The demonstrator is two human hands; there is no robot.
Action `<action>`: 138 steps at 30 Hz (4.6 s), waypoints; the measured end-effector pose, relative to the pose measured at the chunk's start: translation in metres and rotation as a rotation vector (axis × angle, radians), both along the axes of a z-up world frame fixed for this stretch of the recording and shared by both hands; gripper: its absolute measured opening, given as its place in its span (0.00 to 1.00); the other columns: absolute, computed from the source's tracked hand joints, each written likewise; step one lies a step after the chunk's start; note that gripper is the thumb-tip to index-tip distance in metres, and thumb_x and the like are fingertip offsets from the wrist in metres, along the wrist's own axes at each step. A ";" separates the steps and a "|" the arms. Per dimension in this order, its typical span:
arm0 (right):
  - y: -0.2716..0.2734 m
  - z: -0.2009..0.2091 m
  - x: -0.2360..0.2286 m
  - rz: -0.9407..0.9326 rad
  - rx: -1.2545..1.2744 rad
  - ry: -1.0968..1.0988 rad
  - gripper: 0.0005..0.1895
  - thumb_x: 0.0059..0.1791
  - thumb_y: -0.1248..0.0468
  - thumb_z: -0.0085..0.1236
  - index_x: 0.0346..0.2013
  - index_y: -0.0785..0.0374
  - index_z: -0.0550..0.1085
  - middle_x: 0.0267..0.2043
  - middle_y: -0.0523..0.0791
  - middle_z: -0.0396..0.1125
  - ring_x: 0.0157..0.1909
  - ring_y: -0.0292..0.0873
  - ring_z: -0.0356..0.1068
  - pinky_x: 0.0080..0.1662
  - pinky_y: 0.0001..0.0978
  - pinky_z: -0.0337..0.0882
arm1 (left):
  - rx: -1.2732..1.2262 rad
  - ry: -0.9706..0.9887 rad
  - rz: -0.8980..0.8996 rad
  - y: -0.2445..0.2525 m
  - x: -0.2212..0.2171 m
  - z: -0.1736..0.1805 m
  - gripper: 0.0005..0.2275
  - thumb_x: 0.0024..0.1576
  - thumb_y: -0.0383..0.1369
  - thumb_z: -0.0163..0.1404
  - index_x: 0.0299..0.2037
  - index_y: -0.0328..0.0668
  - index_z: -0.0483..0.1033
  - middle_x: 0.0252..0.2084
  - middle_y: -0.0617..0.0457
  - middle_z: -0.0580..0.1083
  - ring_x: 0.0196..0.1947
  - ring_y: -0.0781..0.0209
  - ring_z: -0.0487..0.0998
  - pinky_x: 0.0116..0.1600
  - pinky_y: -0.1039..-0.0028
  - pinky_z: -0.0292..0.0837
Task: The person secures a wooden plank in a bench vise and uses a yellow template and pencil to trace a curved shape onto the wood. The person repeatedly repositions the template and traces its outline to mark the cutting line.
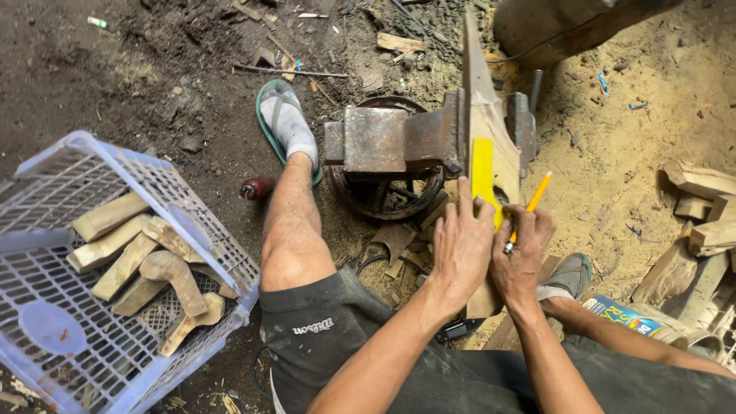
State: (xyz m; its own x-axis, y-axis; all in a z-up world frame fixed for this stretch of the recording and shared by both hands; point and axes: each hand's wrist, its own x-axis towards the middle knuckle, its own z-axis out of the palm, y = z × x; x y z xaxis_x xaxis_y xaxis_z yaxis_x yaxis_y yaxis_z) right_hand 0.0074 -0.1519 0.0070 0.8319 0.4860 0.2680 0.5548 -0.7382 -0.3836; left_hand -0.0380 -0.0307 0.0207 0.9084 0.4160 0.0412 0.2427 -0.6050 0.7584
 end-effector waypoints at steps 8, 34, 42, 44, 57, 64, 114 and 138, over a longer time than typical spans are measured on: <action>-0.007 0.008 0.000 0.104 0.083 0.046 0.19 0.52 0.61 0.60 0.55 0.66 0.70 0.52 0.53 0.59 0.58 0.54 0.56 0.58 0.50 0.61 | -0.329 -0.074 0.132 0.007 0.010 -0.006 0.19 0.55 0.19 0.53 0.57 0.33 0.68 0.48 0.36 0.66 0.44 0.39 0.76 0.40 0.58 0.78; -0.014 0.014 0.011 -0.056 0.259 0.276 0.21 0.48 0.65 0.62 0.55 0.65 0.70 0.51 0.52 0.58 0.56 0.52 0.60 0.57 0.48 0.65 | -0.285 0.027 0.123 0.108 0.127 -0.031 0.11 0.48 0.22 0.59 0.40 0.32 0.73 0.27 0.48 0.77 0.28 0.60 0.79 0.37 0.66 0.75; -0.012 0.016 0.012 -0.067 0.272 0.288 0.21 0.48 0.65 0.62 0.54 0.66 0.70 0.50 0.52 0.58 0.56 0.51 0.61 0.57 0.46 0.66 | -0.395 0.123 0.141 0.104 0.127 -0.029 0.08 0.52 0.22 0.53 0.42 0.35 0.72 0.33 0.50 0.78 0.30 0.62 0.81 0.36 0.70 0.80; -0.012 0.018 0.012 -0.065 0.277 0.312 0.21 0.48 0.65 0.62 0.55 0.66 0.70 0.50 0.52 0.58 0.56 0.51 0.61 0.57 0.45 0.67 | -0.400 0.150 0.124 0.103 0.126 -0.028 0.08 0.53 0.21 0.52 0.43 0.35 0.72 0.35 0.50 0.78 0.31 0.63 0.81 0.36 0.71 0.80; -0.072 -0.014 0.034 -0.381 0.143 0.351 0.25 0.60 0.50 0.49 0.59 0.68 0.64 0.50 0.53 0.57 0.50 0.50 0.60 0.51 0.48 0.68 | -0.893 0.022 0.277 0.146 0.055 -0.003 0.11 0.57 0.24 0.40 0.47 0.32 0.73 0.33 0.49 0.75 0.27 0.66 0.73 0.31 0.76 0.72; -0.115 -0.096 0.124 -0.597 0.303 0.636 0.23 0.56 0.50 0.50 0.54 0.67 0.66 0.40 0.50 0.67 0.38 0.43 0.66 0.40 0.39 0.69 | -0.918 0.131 0.254 0.105 -0.014 -0.035 0.14 0.53 0.27 0.41 0.41 0.27 0.79 0.30 0.47 0.71 0.27 0.63 0.68 0.29 0.72 0.65; -0.103 -0.112 0.221 -0.160 1.325 1.260 0.26 0.62 0.47 0.29 0.38 0.61 0.69 0.36 0.54 0.71 0.31 0.47 0.74 0.30 0.30 0.73 | -1.101 0.361 0.017 0.024 0.011 -0.068 0.56 0.49 0.61 0.53 0.72 0.17 0.39 0.73 0.20 0.49 0.73 0.38 0.56 0.73 0.61 0.54; -0.125 -0.149 0.179 -0.134 1.224 1.037 0.09 0.58 0.59 0.50 0.41 0.62 0.70 0.47 0.56 0.74 0.43 0.45 0.75 0.48 0.33 0.76 | -1.389 0.300 0.139 0.034 0.027 -0.058 0.55 0.48 0.43 0.61 0.71 0.22 0.27 0.52 0.33 0.79 0.51 0.54 0.81 0.59 0.70 0.73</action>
State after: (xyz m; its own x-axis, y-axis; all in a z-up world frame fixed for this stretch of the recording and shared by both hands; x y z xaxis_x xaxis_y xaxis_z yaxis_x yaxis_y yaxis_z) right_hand 0.1864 -0.2774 -0.1415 0.9099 0.3260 -0.2566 -0.3471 0.2591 -0.9013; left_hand -0.0109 0.0038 -0.0369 0.7589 0.0435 -0.6497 0.4922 0.6149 0.6161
